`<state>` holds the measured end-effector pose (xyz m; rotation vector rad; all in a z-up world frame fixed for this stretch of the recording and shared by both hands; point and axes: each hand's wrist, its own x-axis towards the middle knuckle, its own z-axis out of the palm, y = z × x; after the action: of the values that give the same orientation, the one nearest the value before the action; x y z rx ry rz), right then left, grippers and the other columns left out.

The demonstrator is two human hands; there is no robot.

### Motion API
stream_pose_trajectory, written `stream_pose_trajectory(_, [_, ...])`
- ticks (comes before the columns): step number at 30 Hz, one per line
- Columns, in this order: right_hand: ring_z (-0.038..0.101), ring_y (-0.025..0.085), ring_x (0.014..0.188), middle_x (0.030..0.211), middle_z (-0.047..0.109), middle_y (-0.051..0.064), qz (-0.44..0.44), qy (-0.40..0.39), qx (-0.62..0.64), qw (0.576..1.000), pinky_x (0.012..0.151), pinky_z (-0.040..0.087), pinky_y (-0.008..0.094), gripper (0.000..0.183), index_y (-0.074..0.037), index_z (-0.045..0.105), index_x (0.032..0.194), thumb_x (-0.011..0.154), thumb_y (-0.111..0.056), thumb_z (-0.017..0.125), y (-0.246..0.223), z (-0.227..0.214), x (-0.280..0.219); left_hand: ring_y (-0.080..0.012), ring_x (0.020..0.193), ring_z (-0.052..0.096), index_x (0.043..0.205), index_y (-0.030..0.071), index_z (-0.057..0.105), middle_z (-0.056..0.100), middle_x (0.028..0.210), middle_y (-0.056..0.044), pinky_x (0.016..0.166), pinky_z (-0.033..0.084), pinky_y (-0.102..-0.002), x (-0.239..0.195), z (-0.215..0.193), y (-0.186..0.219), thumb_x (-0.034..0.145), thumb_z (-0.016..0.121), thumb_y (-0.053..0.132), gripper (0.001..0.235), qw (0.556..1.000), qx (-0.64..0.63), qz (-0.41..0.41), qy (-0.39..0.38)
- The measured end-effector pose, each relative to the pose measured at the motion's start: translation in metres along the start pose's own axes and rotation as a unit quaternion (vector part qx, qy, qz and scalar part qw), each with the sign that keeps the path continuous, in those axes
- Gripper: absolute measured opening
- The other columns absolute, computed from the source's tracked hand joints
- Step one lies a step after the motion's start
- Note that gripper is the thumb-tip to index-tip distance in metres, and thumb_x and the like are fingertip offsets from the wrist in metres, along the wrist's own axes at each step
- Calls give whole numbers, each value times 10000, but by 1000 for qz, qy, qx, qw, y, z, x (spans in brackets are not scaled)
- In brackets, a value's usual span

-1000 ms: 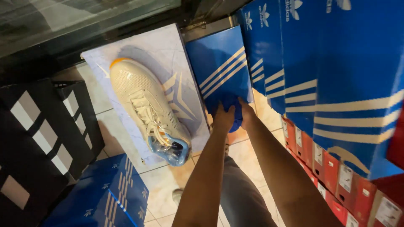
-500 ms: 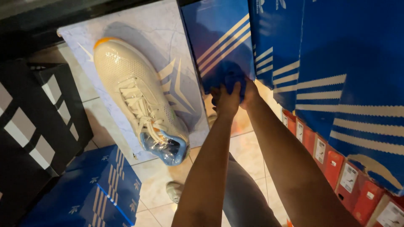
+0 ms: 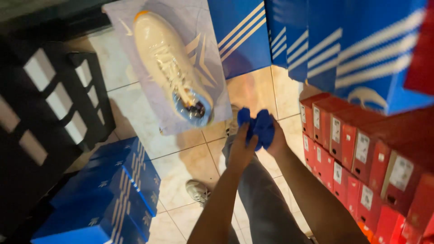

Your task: Cleaning and inspecting shoe boxes in a warehouse using a cloth

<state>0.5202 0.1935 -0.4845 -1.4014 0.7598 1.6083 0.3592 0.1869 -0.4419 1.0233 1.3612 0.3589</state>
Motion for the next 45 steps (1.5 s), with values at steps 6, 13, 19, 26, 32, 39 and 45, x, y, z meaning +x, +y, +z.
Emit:
stream_pose_trajectory(6, [739, 228, 979, 1162, 749, 50, -60, 43, -46, 996, 873, 591, 376, 411, -241, 726, 1234, 937, -525, 705, 95, -87, -87, -488, 1436, 362, 1556, -15, 365, 375, 1545, -357, 1204, 291, -547, -165, -51, 17, 972, 652, 244, 700, 997, -15, 75, -5])
stream_pose_trajectory(13, [486, 144, 1301, 1591, 419, 21, -156, -41, -162, 974, 1115, 382, 317, 925, -280, 191, 1650, 844, -230, 640, 275, -14, -294, -351, 1004, 658, 1192, 86, 630, 691, 1086, -180, 917, 482, -444, -330, -84, -57, 891, 532, 53, 318, 980, -12, 48, 191])
stream_pose_trajectory(19, [594, 181, 1277, 1386, 634, 97, -160, -61, -333, 927, 1075, 482, 308, 602, -137, 526, 1435, 882, -327, 668, 323, -37, -296, -276, 1056, 657, 1189, 63, 675, 723, 1102, -147, 965, 467, -370, -374, -101, -67, 954, 533, 95, 276, 963, -104, 3, 248])
stream_pose_trajectory(26, [609, 133, 994, 1057, 663, 74, -201, -120, -351, 907, 876, 486, 291, 293, -88, 613, 1160, 955, -296, 623, 232, -107, -185, -358, 944, 614, 954, 29, 604, 627, 967, -168, 851, 476, -436, -280, -34, -81, 849, 533, 15, 127, 967, 3, 105, 230])
stream_pose_trajectory(32, [569, 193, 1255, 1389, 615, 68, -441, -90, -489, 747, 1072, 421, 329, 533, -121, 557, 1452, 936, -249, 591, 44, -122, -4, -302, 1090, 700, 1173, 75, 721, 756, 1159, -128, 1014, 508, -381, -123, 36, -102, 807, 582, 107, 393, 975, -1, 129, 181])
stream_pose_trajectory(39, [241, 489, 1516, 1625, 323, 296, -646, -131, -724, 202, 1265, 160, 520, 908, -121, 354, 1603, 801, -237, 763, -89, 42, 141, -350, 1069, 667, 1177, 32, 678, 717, 1140, -172, 992, 500, -427, 23, 51, -149, 839, 558, 105, 366, 962, 72, 243, 105])
stream_pose_trajectory(45, [89, 489, 1539, 1700, 125, 198, -600, 71, -778, 171, 1156, 111, 714, 924, -363, 233, 1626, 849, -795, 486, -61, 72, 208, -308, 1149, 641, 1217, 95, 673, 664, 1232, -121, 1045, 472, -388, 100, 69, -182, 785, 545, 54, 452, 956, 81, 241, 145])
